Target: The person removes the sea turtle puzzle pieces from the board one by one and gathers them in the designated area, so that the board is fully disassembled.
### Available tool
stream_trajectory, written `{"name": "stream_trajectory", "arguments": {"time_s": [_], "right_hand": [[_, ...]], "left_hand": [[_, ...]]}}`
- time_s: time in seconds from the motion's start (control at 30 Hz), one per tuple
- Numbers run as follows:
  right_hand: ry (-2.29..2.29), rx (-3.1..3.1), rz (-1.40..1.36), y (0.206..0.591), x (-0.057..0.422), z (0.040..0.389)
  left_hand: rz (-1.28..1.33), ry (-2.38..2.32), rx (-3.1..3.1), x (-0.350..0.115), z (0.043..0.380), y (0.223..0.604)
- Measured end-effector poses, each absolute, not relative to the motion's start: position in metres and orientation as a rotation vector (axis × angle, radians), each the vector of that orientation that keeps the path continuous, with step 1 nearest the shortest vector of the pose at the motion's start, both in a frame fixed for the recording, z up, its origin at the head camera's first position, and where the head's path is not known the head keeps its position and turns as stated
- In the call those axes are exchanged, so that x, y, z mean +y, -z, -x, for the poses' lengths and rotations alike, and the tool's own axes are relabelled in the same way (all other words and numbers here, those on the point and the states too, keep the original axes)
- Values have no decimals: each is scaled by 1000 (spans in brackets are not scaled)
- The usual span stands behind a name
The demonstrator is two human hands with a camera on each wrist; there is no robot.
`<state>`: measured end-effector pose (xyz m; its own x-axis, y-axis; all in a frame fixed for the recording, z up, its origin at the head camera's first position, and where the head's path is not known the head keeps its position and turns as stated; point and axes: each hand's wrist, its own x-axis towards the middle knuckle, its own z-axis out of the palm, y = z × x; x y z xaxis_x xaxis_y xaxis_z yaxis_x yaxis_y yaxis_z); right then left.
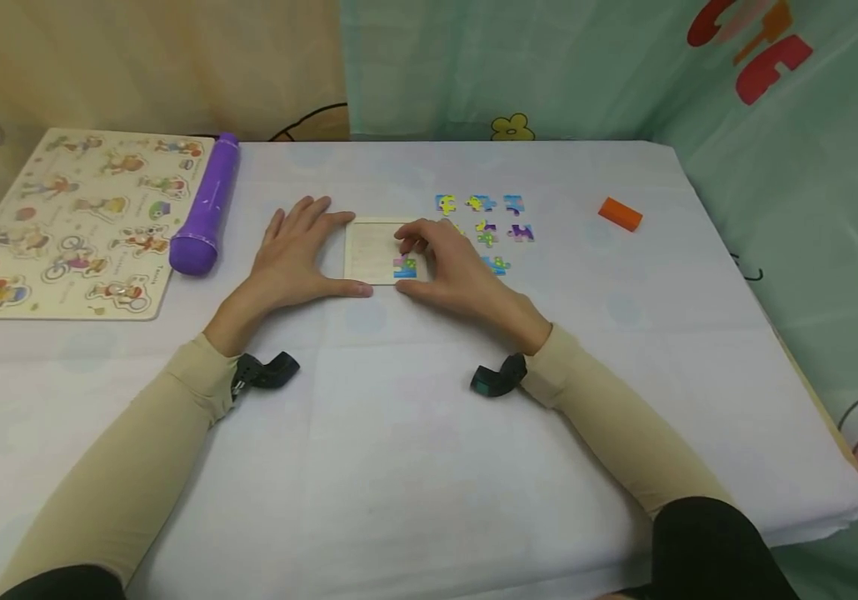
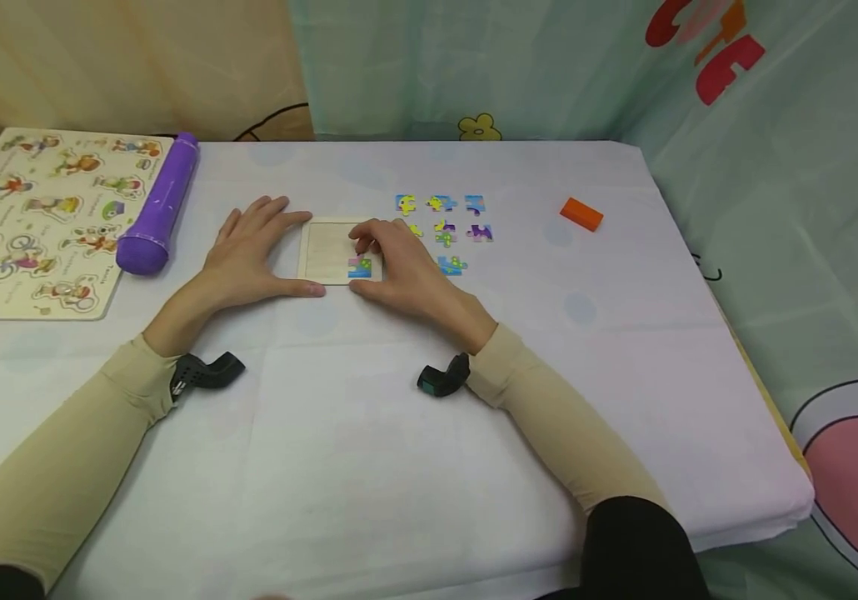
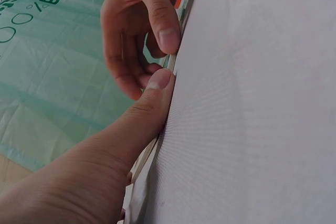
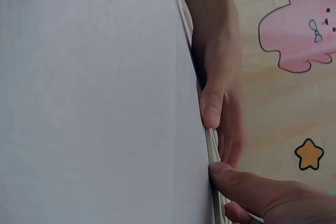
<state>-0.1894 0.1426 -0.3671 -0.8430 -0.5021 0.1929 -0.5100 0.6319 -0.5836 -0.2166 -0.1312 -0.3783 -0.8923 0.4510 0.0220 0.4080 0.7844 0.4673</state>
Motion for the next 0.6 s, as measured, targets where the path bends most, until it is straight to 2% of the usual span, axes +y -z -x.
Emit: {"name": "stream_trajectory", "arguments": {"time_s": [0.3,0.6], "right_hand": [[-1153,-2854,-881,361,140,196],[-1539,-2615,-665,364,147,185]], "left_hand": [[-689,-725,2879,-131,217,379],[-694,-716,2874,-131,217,381]]}}
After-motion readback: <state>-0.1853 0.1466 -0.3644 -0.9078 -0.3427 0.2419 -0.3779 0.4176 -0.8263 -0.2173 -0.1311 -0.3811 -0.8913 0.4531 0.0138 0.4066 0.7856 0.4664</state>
